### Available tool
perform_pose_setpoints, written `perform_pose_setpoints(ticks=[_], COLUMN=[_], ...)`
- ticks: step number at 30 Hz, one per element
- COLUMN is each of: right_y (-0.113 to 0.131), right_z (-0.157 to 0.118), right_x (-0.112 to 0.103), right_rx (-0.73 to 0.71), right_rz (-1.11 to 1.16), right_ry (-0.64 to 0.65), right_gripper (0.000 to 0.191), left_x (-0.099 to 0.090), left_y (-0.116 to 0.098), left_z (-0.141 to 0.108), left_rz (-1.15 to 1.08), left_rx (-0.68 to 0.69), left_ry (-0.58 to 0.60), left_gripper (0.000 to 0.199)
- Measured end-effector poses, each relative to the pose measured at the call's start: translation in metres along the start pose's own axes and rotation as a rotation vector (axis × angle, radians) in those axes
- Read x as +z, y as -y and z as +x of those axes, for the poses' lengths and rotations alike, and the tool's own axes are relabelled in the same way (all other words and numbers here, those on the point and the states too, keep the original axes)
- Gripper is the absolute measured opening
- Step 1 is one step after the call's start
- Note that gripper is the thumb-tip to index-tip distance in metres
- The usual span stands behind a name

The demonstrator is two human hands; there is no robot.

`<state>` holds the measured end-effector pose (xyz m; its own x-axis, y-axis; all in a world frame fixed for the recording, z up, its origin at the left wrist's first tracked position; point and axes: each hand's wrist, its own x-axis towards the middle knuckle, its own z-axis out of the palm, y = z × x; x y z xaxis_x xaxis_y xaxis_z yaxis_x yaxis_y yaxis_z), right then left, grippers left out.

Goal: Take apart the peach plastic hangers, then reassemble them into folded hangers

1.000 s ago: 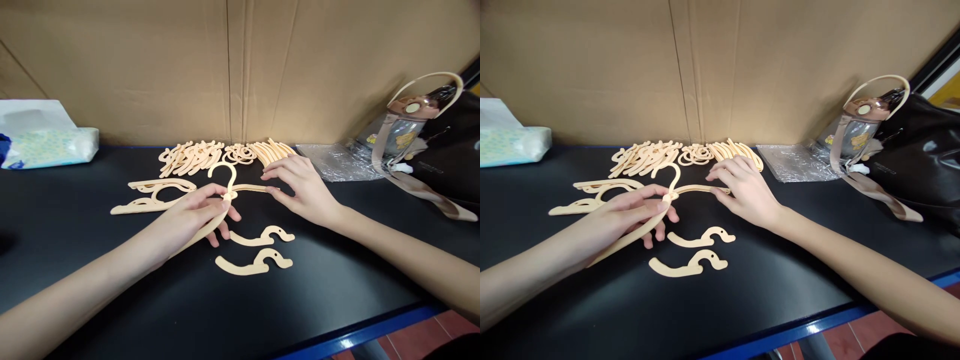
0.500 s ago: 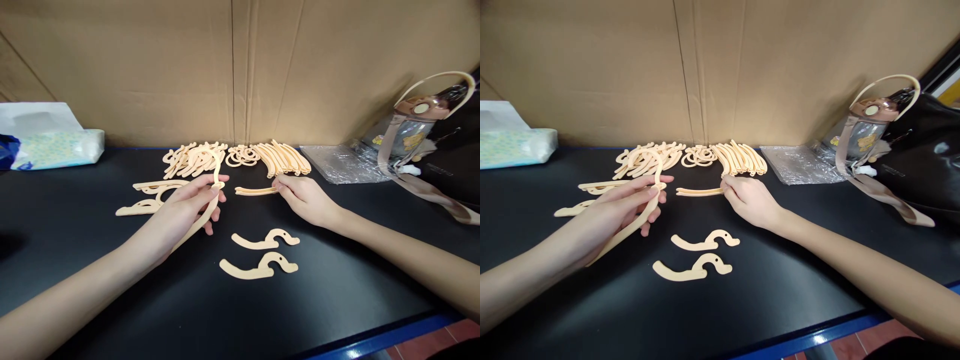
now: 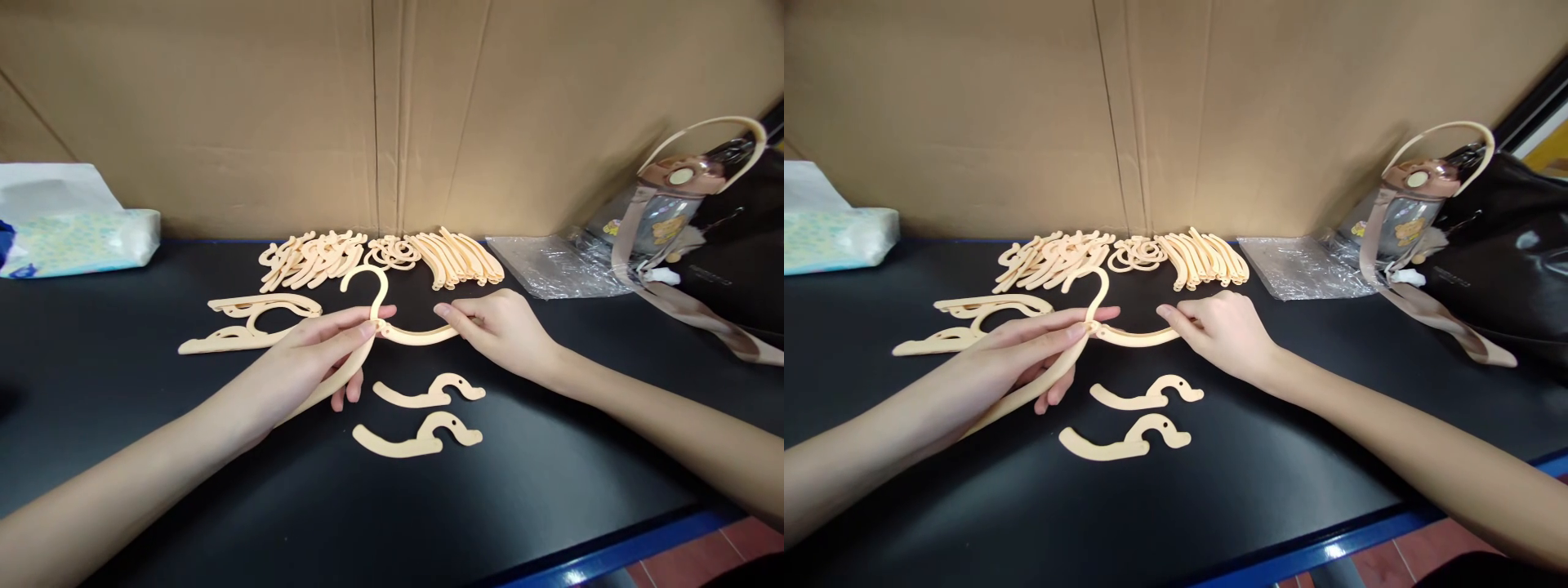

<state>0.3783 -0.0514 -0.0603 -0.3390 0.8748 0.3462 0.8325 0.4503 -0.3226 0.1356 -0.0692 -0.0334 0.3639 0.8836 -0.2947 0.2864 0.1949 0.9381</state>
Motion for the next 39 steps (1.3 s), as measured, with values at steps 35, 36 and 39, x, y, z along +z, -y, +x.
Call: perform_pose_setpoints(ticks=[35,36,39], right_y=[0.0017,0.0017,0.0022], right_z=[-0.0035,-0.0036,-0.0039], right_x=[0.0021,0.0023,0.0032], right_rx=[-0.024,-0.006,0.045], right_rz=[0.085,0.1,0.135], right_ry=[-0.045,-0.034,-0.006], right_gripper=[0.048,0.049,0.052], left_x=[-0.002,-0.0011,0.0003], left_y=[-0.0006,-0.0005,0.0007], left_z=[-0.0015,-0.0023,-0.0038], left_rz=[-0.125,-0.118,-0.078], left_rx=[-0.03,-0.025,-0.004], left_ry=[0.27,0.254,0.189], left_gripper=[0.017,0.017,0.017])
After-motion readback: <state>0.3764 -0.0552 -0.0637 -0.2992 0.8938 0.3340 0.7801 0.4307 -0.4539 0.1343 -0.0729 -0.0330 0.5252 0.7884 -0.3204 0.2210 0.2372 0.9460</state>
